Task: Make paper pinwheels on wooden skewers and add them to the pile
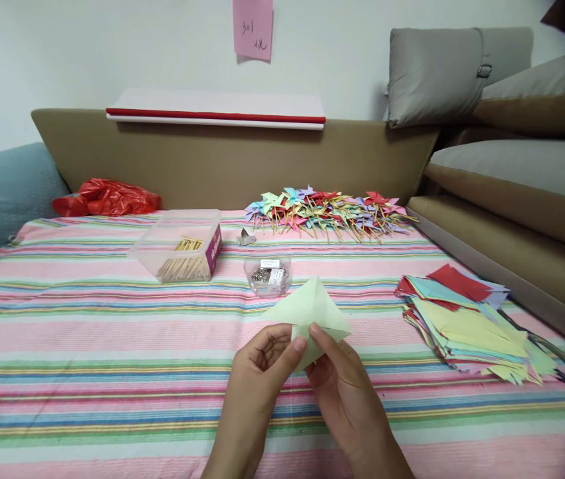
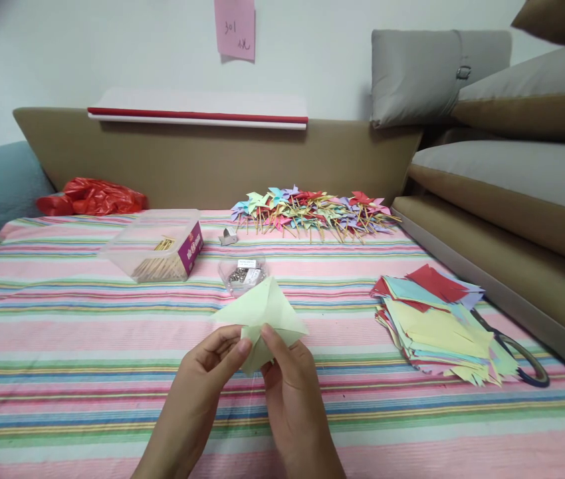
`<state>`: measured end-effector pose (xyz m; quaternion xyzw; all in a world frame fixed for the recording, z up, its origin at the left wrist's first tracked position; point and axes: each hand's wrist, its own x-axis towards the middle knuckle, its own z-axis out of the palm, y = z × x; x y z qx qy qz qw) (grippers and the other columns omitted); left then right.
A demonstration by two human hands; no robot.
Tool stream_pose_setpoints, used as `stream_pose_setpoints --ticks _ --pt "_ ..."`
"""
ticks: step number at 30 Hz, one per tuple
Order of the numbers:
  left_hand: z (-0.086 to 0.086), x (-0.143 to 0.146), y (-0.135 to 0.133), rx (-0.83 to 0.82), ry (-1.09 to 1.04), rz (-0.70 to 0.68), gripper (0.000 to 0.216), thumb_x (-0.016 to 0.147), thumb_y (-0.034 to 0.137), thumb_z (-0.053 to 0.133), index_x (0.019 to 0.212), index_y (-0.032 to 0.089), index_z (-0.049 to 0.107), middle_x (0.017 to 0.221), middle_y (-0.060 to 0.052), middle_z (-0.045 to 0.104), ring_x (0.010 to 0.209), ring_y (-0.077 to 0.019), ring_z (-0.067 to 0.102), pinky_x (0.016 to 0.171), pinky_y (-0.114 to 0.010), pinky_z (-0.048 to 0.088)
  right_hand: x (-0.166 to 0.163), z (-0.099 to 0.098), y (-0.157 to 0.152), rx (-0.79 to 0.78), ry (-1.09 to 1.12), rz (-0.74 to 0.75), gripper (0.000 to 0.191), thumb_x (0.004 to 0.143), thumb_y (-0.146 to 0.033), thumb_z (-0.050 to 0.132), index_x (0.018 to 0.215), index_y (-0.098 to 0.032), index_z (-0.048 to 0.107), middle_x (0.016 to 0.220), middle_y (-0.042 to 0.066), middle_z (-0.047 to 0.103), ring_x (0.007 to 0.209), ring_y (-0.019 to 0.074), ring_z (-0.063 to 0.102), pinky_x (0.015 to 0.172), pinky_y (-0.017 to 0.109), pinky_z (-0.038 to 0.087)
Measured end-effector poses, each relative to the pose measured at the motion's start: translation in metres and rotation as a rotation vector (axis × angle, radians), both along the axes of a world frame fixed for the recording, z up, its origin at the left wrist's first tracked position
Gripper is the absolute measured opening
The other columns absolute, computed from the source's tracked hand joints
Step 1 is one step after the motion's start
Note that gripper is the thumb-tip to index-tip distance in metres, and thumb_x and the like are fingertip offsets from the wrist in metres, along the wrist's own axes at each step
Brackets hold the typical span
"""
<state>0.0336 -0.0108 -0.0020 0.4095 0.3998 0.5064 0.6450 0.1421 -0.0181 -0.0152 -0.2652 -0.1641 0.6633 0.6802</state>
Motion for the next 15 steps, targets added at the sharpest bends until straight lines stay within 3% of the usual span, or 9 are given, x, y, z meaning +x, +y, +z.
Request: stream_pose_setpoints --ticks 8,15 --pt "-0.0025 -0.0008 -0.0003 0.037 0.120 0.037 0.025 0.086 0.042 0.071 0.078 0.018 0.071 0.078 -0.001 0.065 0.078 -0.0161 0.055 0.071 -0.024 0.045 -0.0035 -0.0008 -0.0023 -0.028 -0.135 -0.003 0.023 0.078 -0.030 0.083 0.100 -0.024 0.080 0.092 0.001 0.079 0.084 0.0147 0.067 0.073 0.023 0.052" --pt "-0.0054 -0.0005 -0.0012 -0.022 0.056 0.096 0.027 0.083 0.042 0.074 0.074 0.017 0.068 0.072 0.001 0.058 0.069 -0.0129 0.047 0.064 -0.023 0.041 -0.0062 -0.0014 0.0000 -0.050 -0.227 0.015 0.029 0.073 -0.035 0.085 0.096 -0.019 0.076 0.095 0.005 0.077 0.087 0.0191 0.066 0.076 0.030 0.052"
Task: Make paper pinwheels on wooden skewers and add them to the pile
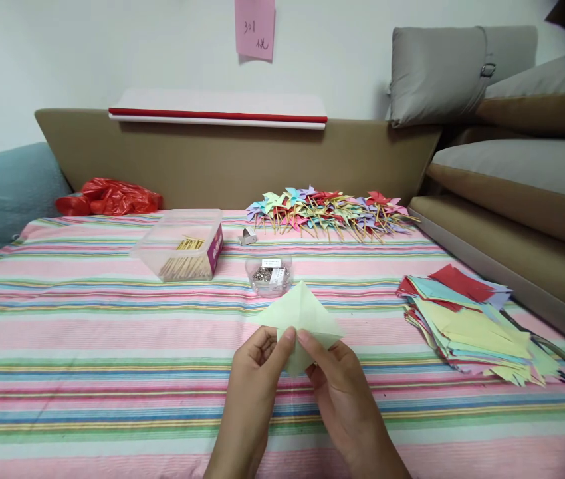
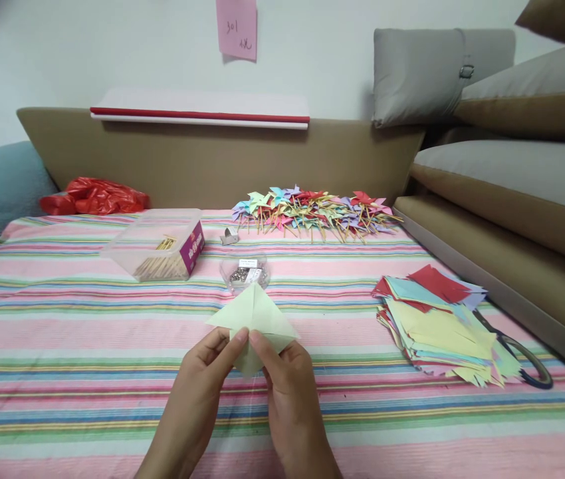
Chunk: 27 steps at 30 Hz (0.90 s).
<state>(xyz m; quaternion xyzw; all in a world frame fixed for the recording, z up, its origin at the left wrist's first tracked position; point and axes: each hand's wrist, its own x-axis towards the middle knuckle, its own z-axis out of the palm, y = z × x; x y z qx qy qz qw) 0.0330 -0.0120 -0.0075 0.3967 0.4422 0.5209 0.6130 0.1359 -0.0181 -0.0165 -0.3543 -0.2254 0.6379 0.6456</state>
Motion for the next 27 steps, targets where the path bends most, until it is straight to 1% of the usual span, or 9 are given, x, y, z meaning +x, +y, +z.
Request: stream_pose_setpoints --ticks 2,4,7,9,11,14,17,21,27 --pt "0.000 -0.001 0.002 -0.024 -0.060 0.013 0.026 0.084 0.041 0.074 0.077 0.017 0.069 0.074 0.000 0.060 0.070 -0.0132 0.049 0.065 -0.023 0.042 -0.001 -0.001 -0.002 0.007 -0.048 -0.041 0.038 0.078 -0.041 0.079 0.109 -0.021 0.069 0.103 0.006 0.075 0.089 0.0204 0.066 0.074 0.032 0.053" --pt "0.001 -0.003 0.004 -0.052 -0.133 0.042 0.024 0.084 0.040 0.074 0.080 0.017 0.070 0.079 -0.002 0.064 0.073 -0.0140 0.053 0.066 -0.024 0.045 -0.002 -0.003 -0.004 0.036 -0.154 -0.146 0.043 0.085 -0.044 0.071 0.122 -0.027 0.057 0.110 0.005 0.071 0.092 0.0209 0.066 0.075 0.035 0.054" --pt "0.003 -0.006 0.005 -0.087 -0.231 0.102 0.022 0.081 0.037 0.077 0.085 0.017 0.072 0.086 -0.003 0.068 0.074 -0.0139 0.057 0.064 -0.023 0.047 0.000 -0.010 -0.008 0.221 -0.539 -0.351 0.040 0.090 -0.033 0.064 0.127 -0.033 0.048 0.124 0.006 0.061 0.103 0.0220 0.062 0.085 0.041 0.054" --pt "0.005 -0.009 0.005 -0.101 -0.279 0.131 0.021 0.081 0.036 0.078 0.090 0.017 0.073 0.087 -0.003 0.068 0.075 -0.0133 0.058 0.064 -0.021 0.048 0.004 -0.016 -0.010 0.445 -0.897 -0.441 0.040 0.090 -0.019 0.060 0.125 -0.035 0.050 0.137 0.007 0.050 0.120 0.0249 0.055 0.097 0.047 0.049" --pt "0.006 -0.011 0.005 -0.110 -0.313 0.148 0.022 0.082 0.035 0.078 0.094 0.017 0.073 0.089 -0.003 0.069 0.076 -0.0129 0.059 0.065 -0.021 0.049 0.009 -0.020 -0.010 0.629 -1.201 -0.446 0.043 0.090 -0.008 0.055 0.123 -0.035 0.054 0.149 0.007 0.036 0.135 0.0278 0.044 0.104 0.052 0.045" --pt "0.006 -0.013 0.006 -0.125 -0.342 0.151 0.023 0.082 0.035 0.077 0.095 0.017 0.072 0.093 -0.004 0.069 0.075 -0.0122 0.059 0.063 -0.019 0.048 0.015 -0.023 -0.009 0.705 -1.433 -0.403 0.042 0.090 -0.005 0.055 0.119 -0.035 0.061 0.155 0.004 0.022 0.143 0.0304 0.034 0.106 0.052 0.045" --pt "0.007 -0.014 0.006 -0.132 -0.354 0.141 0.024 0.081 0.037 0.078 0.095 0.017 0.071 0.093 -0.004 0.069 0.074 -0.0119 0.059 0.061 -0.019 0.047 0.018 -0.022 -0.008 0.707 -1.479 -0.399 0.033 0.089 -0.010 0.061 0.109 -0.035 0.069 0.155 0.002 0.022 0.143 0.0327 0.034 0.106 0.053 0.045" --pt "0.008 -0.015 0.005 -0.143 -0.324 0.121 0.020 0.083 0.036 0.076 0.087 0.018 0.068 0.083 -0.001 0.066 0.070 -0.0108 0.056 0.059 -0.018 0.045 0.020 -0.018 -0.009 0.732 -1.436 -0.380 0.024 0.088 -0.013 0.066 0.095 -0.034 0.076 0.154 0.000 0.029 0.139 0.0338 0.038 0.105 0.054 0.044" --pt "0.007 -0.014 0.004 -0.087 -0.237 0.125 0.021 0.083 0.037 0.076 0.080 0.018 0.068 0.077 0.000 0.063 0.069 -0.0116 0.054 0.063 -0.021 0.045 0.019 -0.012 -0.010 0.663 -1.282 -0.325 0.015 0.088 -0.022 0.069 0.092 -0.034 0.078 0.151 0.003 0.039 0.137 0.0331 0.042 0.103 0.054 0.043"
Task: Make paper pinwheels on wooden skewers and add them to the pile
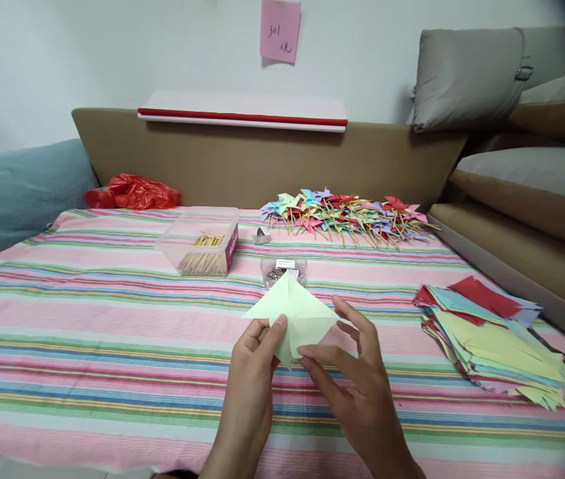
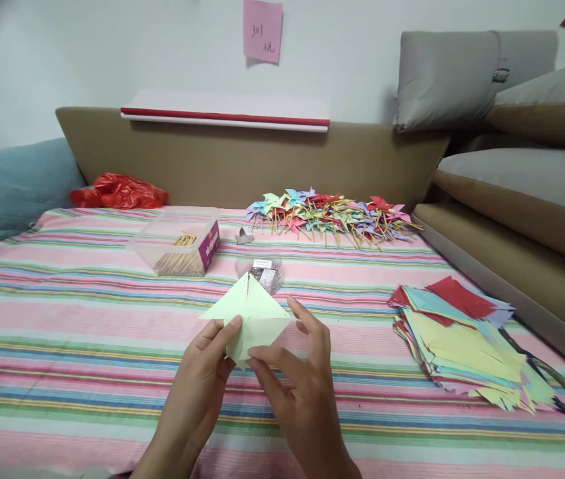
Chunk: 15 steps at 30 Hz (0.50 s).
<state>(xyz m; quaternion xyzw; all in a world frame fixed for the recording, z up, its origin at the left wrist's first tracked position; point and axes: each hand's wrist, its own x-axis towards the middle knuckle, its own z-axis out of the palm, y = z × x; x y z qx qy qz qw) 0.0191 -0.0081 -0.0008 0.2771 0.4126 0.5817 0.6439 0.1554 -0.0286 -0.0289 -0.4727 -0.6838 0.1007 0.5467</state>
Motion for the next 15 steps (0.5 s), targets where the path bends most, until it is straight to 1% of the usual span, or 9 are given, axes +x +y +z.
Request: stream_pose_setpoints --ticks 3,6,8,10,13,15 --pt "-0.001 0.000 0.000 0.036 0.081 0.000 0.021 0.084 0.038 0.074 0.081 0.018 0.069 0.075 0.001 0.060 0.071 -0.0123 0.052 0.064 -0.022 0.043 -0.005 0.003 0.000 -0.104 0.169 -0.004 0.011 0.089 -0.029 0.069 0.087 -0.032 0.079 0.148 0.005 0.045 0.132 0.0320 0.048 0.104 0.054 0.041" --pt "0.000 0.002 -0.001 0.055 0.140 -0.010 0.021 0.084 0.038 0.074 0.082 0.018 0.071 0.075 0.001 0.060 0.074 -0.0137 0.052 0.066 -0.023 0.042 -0.009 0.005 0.001 -0.228 0.357 -0.032 0.012 0.086 -0.035 0.072 0.078 -0.029 0.078 0.142 0.006 0.051 0.126 0.0308 0.052 0.107 0.052 0.037" --pt "0.001 0.003 -0.002 0.056 0.154 -0.026 0.022 0.082 0.039 0.075 0.080 0.017 0.071 0.077 0.000 0.062 0.074 -0.0143 0.052 0.067 -0.024 0.042 -0.010 0.006 0.003 -0.324 0.475 -0.025 0.012 0.081 -0.037 0.075 0.076 -0.027 0.078 0.140 0.007 0.053 0.122 0.0301 0.055 0.106 0.049 0.039" --pt "0.001 0.004 -0.002 0.054 0.157 -0.038 0.023 0.081 0.039 0.077 0.077 0.017 0.071 0.077 -0.001 0.063 0.073 -0.0144 0.051 0.068 -0.025 0.042 -0.010 0.006 0.005 -0.397 0.587 0.010 0.015 0.077 -0.040 0.078 0.076 -0.025 0.078 0.137 0.008 0.054 0.121 0.0299 0.056 0.102 0.044 0.043" --pt "0.000 0.005 -0.003 0.054 0.160 -0.052 0.023 0.079 0.038 0.078 0.075 0.016 0.071 0.077 -0.001 0.063 0.073 -0.0146 0.051 0.068 -0.026 0.042 -0.011 0.007 0.006 -0.416 0.702 0.044 0.019 0.078 -0.042 0.078 0.076 -0.023 0.077 0.128 0.009 0.057 0.124 0.0301 0.054 0.100 0.040 0.046" --pt "0.000 0.006 -0.003 0.052 0.165 -0.059 0.024 0.079 0.039 0.078 0.076 0.016 0.072 0.077 -0.001 0.064 0.073 -0.0148 0.051 0.068 -0.026 0.042 -0.012 0.009 0.005 -0.408 0.734 0.042 0.020 0.080 -0.042 0.076 0.075 -0.022 0.076 0.123 0.008 0.059 0.120 0.0291 0.057 0.100 0.039 0.046"
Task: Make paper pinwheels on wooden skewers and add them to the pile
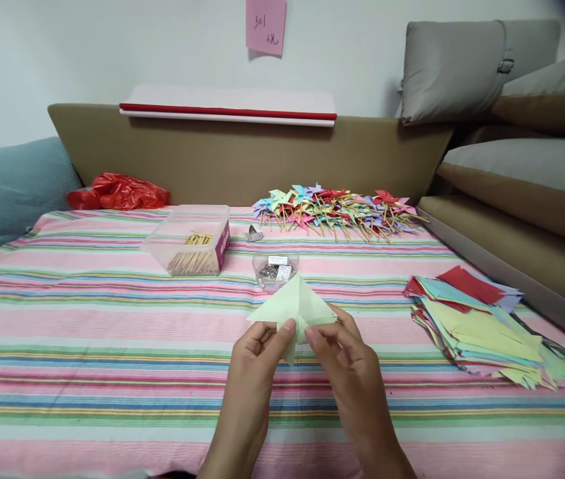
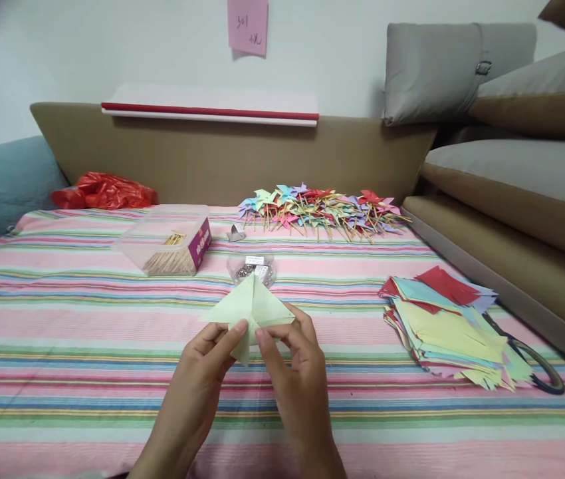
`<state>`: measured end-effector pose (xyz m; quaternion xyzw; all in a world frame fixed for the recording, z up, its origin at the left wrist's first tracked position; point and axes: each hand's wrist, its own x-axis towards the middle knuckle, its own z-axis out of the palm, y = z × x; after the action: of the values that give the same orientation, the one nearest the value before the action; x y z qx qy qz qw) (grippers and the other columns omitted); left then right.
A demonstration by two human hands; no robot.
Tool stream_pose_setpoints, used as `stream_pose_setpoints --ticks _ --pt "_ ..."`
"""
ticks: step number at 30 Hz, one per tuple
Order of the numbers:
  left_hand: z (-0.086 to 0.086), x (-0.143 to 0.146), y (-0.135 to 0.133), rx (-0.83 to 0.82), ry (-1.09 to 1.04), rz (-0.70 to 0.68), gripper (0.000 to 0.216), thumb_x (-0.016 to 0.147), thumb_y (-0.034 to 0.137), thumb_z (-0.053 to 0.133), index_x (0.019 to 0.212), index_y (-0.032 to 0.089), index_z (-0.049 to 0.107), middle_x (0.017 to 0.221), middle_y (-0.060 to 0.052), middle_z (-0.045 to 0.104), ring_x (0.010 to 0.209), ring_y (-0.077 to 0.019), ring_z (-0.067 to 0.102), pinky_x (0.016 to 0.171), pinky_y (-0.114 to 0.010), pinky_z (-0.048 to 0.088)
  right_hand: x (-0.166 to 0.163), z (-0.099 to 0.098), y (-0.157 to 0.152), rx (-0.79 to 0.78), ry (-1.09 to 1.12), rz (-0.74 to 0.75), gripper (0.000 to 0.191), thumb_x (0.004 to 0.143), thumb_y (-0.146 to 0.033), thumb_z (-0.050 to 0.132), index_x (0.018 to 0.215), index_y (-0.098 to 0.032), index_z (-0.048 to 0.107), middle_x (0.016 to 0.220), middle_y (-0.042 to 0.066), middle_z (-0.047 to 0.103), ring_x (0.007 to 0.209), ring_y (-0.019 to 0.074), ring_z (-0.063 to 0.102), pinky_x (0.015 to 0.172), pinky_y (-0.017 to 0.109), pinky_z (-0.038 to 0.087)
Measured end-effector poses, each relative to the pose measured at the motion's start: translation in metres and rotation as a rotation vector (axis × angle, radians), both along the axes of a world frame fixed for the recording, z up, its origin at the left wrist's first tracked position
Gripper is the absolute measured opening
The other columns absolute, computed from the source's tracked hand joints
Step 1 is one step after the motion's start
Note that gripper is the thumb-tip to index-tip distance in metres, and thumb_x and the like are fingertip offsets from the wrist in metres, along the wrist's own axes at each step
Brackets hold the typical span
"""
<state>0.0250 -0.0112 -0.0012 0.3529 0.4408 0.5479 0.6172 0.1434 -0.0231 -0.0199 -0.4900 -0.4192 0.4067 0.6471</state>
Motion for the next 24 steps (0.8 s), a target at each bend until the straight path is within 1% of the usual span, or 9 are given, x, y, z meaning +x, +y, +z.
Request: stream_pose_setpoints --ticks 4,8,13,16,19,22,24 --pt "-0.0005 0.0004 -0.0006 0.001 0.022 -0.006 0.026 0.079 0.040 0.078 0.073 0.016 0.070 0.074 -0.001 0.063 0.071 -0.0143 0.050 0.066 -0.026 0.041 -0.0015 0.0025 -0.0001 0.016 -0.001 0.024 0.019 0.081 -0.039 0.076 0.075 -0.022 0.073 0.115 0.006 0.059 0.103 0.0244 0.064 0.091 0.036 0.050" --pt "-0.0011 0.0007 -0.0010 -0.004 0.036 -0.014 0.026 0.080 0.040 0.077 0.073 0.016 0.069 0.074 0.000 0.063 0.072 -0.0145 0.050 0.067 -0.026 0.041 -0.0031 0.0032 0.0002 0.020 0.055 0.029 0.019 0.080 -0.037 0.077 0.073 -0.021 0.069 0.110 0.005 0.058 0.093 0.0212 0.065 0.082 0.033 0.054" --pt "-0.0044 0.0006 0.0002 0.001 0.024 -0.028 0.025 0.080 0.040 0.077 0.074 0.017 0.070 0.076 -0.001 0.064 0.073 -0.0152 0.051 0.069 -0.026 0.042 -0.0061 0.0027 0.0009 0.044 0.074 -0.021 0.021 0.077 -0.037 0.079 0.071 -0.020 0.068 0.116 0.007 0.059 0.100 0.0222 0.064 0.083 0.031 0.054" --pt "-0.0051 0.0010 0.0015 0.009 0.024 -0.040 0.024 0.080 0.039 0.077 0.075 0.017 0.072 0.076 -0.002 0.066 0.074 -0.0153 0.052 0.069 -0.026 0.043 -0.0067 0.0012 0.0018 0.049 0.078 -0.031 0.021 0.077 -0.036 0.079 0.069 -0.021 0.067 0.116 0.007 0.059 0.101 0.0218 0.064 0.083 0.030 0.053" --pt "-0.0041 0.0019 0.0023 0.021 0.033 -0.042 0.023 0.079 0.039 0.079 0.074 0.016 0.074 0.072 -0.001 0.065 0.070 -0.0142 0.051 0.067 -0.025 0.042 -0.0061 -0.0003 0.0024 0.061 0.061 -0.045 0.021 0.078 -0.035 0.078 0.069 -0.021 0.065 0.115 0.006 0.059 0.103 0.0224 0.064 0.085 0.031 0.052" --pt "-0.0025 0.0026 0.0016 0.031 0.042 -0.036 0.023 0.078 0.038 0.080 0.071 0.017 0.074 0.065 0.001 0.061 0.065 -0.0128 0.049 0.063 -0.023 0.041 -0.0056 -0.0012 0.0020 0.080 0.017 -0.063 0.021 0.079 -0.033 0.077 0.068 -0.021 0.064 0.116 0.006 0.059 0.106 0.0238 0.063 0.087 0.034 0.051" --pt "-0.0013 0.0029 0.0009 0.045 0.053 -0.035 0.024 0.079 0.038 0.079 0.071 0.017 0.073 0.065 0.001 0.061 0.065 -0.0129 0.050 0.063 -0.023 0.041 -0.0064 -0.0013 0.0010 0.079 -0.014 -0.064 0.021 0.080 -0.033 0.076 0.067 -0.021 0.063 0.117 0.007 0.058 0.106 0.0243 0.062 0.087 0.035 0.051"
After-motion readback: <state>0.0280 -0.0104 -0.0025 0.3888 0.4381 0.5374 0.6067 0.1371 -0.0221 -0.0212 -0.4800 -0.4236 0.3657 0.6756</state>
